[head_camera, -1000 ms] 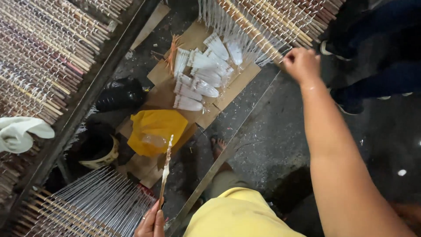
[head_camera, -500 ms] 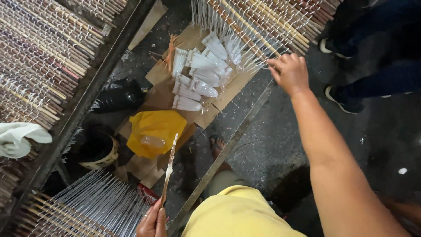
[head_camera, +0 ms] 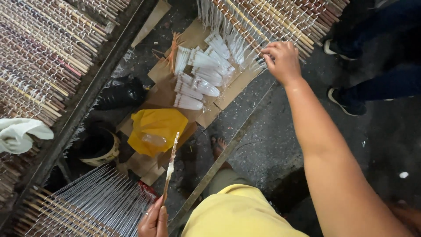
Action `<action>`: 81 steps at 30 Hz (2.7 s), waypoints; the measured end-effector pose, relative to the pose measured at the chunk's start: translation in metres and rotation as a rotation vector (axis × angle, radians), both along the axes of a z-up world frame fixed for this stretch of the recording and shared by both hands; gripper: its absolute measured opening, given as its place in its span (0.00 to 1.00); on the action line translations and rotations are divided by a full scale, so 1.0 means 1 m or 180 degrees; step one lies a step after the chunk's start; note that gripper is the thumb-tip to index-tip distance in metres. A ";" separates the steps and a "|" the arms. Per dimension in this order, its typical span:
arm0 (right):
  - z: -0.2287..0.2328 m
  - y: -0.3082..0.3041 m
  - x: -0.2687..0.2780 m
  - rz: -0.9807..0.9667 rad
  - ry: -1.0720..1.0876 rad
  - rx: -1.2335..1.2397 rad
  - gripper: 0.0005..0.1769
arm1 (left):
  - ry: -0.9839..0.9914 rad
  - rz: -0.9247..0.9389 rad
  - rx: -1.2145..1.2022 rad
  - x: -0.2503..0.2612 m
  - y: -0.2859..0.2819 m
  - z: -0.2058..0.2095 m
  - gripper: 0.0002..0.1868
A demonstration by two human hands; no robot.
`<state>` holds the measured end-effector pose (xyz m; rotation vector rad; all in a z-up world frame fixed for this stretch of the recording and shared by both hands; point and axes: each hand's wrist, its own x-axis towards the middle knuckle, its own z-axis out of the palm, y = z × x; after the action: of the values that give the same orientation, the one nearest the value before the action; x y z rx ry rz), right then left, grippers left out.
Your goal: Dipping a large frame of candle wicks into a vat of molten wax to build up layers of wax on the candles.
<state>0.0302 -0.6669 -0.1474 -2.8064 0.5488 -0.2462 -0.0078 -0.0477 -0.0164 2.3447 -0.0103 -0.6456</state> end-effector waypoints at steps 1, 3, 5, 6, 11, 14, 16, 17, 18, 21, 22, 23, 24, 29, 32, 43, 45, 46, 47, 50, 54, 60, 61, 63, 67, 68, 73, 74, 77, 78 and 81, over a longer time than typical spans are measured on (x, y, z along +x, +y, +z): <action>0.001 0.001 0.004 0.0007 -0.0007 0.0007 0.09 | -0.0007 0.0007 0.0007 0.001 -0.003 0.004 0.19; 0.004 0.002 0.012 -0.0122 0.0162 0.0095 0.10 | -0.0163 -0.0090 -0.0101 0.002 -0.008 0.013 0.18; 0.001 0.001 0.017 -0.0150 0.0229 -0.0124 0.08 | -0.0049 -0.0056 -0.0019 0.001 -0.005 0.013 0.19; -0.001 0.000 0.019 -0.0189 0.0302 -0.0350 0.12 | 0.0073 -0.0033 0.0056 0.000 -0.003 0.013 0.20; -0.002 -0.003 0.034 -0.0164 0.0634 -0.0174 0.13 | -0.0042 0.0074 -0.0007 -0.004 -0.004 0.013 0.20; -0.008 -0.001 0.039 -0.0316 0.0791 -0.0038 0.16 | -0.0013 0.0055 0.0081 -0.006 -0.003 0.012 0.20; -0.015 0.002 0.041 -0.0335 0.0772 -0.0031 0.18 | 0.0022 0.0104 0.0158 -0.009 -0.003 0.013 0.20; -0.018 0.003 0.042 -0.0419 0.0765 -0.0001 0.19 | 0.0000 0.0183 0.0124 -0.010 -0.003 0.012 0.20; -0.020 0.005 0.043 -0.0503 0.0758 0.0030 0.20 | -0.0021 0.0261 0.0091 -0.011 -0.002 0.012 0.20; -0.011 0.013 0.049 -0.0678 0.0700 0.0300 0.17 | -0.0215 0.0044 0.0060 -0.010 0.010 0.005 0.19; -0.008 0.014 0.050 -0.0668 0.0699 0.0299 0.17 | -0.0216 0.0054 0.0060 -0.010 0.015 0.003 0.19; -0.005 0.015 0.050 -0.0695 0.0741 0.0376 0.15 | -0.0060 0.0079 0.0059 -0.011 0.020 0.002 0.20; -0.002 0.016 0.051 -0.0721 0.0784 0.0453 0.13 | 0.0096 0.0103 0.0058 -0.012 0.026 0.000 0.21; 0.020 0.031 0.043 -0.0585 0.0465 -0.0137 0.10 | -0.0004 0.0183 0.0012 -0.012 0.041 0.007 0.20; 0.035 0.038 0.031 -0.0416 0.0111 -0.0436 0.09 | -0.0060 0.0208 -0.0027 -0.008 0.045 0.028 0.21; 0.194 0.137 -0.105 0.0487 -0.0440 -0.1412 0.10 | -0.0517 -0.0582 -0.1606 0.020 0.143 0.064 0.17; 0.226 0.177 -0.144 0.0693 -0.0436 -0.1241 0.09 | -0.0779 -0.0249 -0.2013 0.021 0.167 0.073 0.18; 0.240 0.206 -0.166 0.0648 -0.0420 -0.1238 0.09 | -0.0757 -0.0293 -0.2014 0.019 0.181 0.075 0.18; 0.257 0.232 -0.185 0.0694 -0.0285 -0.1188 0.10 | -0.0964 -0.0547 -0.2000 0.019 0.190 0.077 0.17; 0.286 0.312 -0.242 0.0544 0.0060 -0.1057 0.10 | -0.1395 -0.1196 -0.2045 0.017 0.199 0.085 0.18; 0.313 0.417 -0.301 0.0441 -0.0048 -0.0861 0.06 | -0.1739 -0.2363 -0.2709 -0.007 0.157 0.107 0.17; 0.315 0.542 -0.386 0.0118 0.0118 -0.0964 0.07 | -0.0979 -0.3834 -0.1855 -0.089 0.093 0.157 0.24; 0.318 0.560 -0.400 0.0018 0.0121 -0.0970 0.07 | -0.0968 -0.3932 -0.1874 -0.102 0.091 0.157 0.24; 0.321 0.594 -0.424 -0.0126 0.0219 -0.0778 0.07 | -0.0913 -0.4138 -0.2150 -0.129 0.088 0.155 0.25; 0.317 0.634 -0.479 -0.0466 0.0171 -0.0926 0.09 | -0.0923 -0.4380 -0.2189 -0.173 0.090 0.143 0.27; 0.316 0.642 -0.490 -0.0568 0.0147 -0.0890 0.08 | -0.0923 -0.4447 -0.2140 -0.184 0.091 0.142 0.26; 0.301 0.674 -0.553 -0.0820 0.0105 -0.0959 0.09 | -0.1401 -0.4650 -0.1497 -0.242 0.110 0.136 0.29; 0.290 0.680 -0.568 -0.0927 0.0081 -0.1128 0.11 | -0.1778 -0.4671 -0.1374 -0.254 0.117 0.140 0.30; 0.280 0.701 -0.606 -0.1174 0.0079 -0.1202 0.14 | -0.2100 -0.4749 -0.1532 -0.290 0.132 0.137 0.32; 0.279 0.709 -0.617 -0.1243 0.0073 -0.1109 0.13 | -0.2052 -0.4745 -0.1774 -0.301 0.136 0.132 0.32; 0.282 0.733 -0.640 -0.1322 -0.0027 -0.0956 0.13 | -0.1871 -0.4788 -0.2175 -0.324 0.144 0.123 0.28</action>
<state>-0.6099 0.0664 0.1342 -2.9398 1.1817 -0.4556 -0.3320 0.0965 0.1062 1.4025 -1.9971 -0.4037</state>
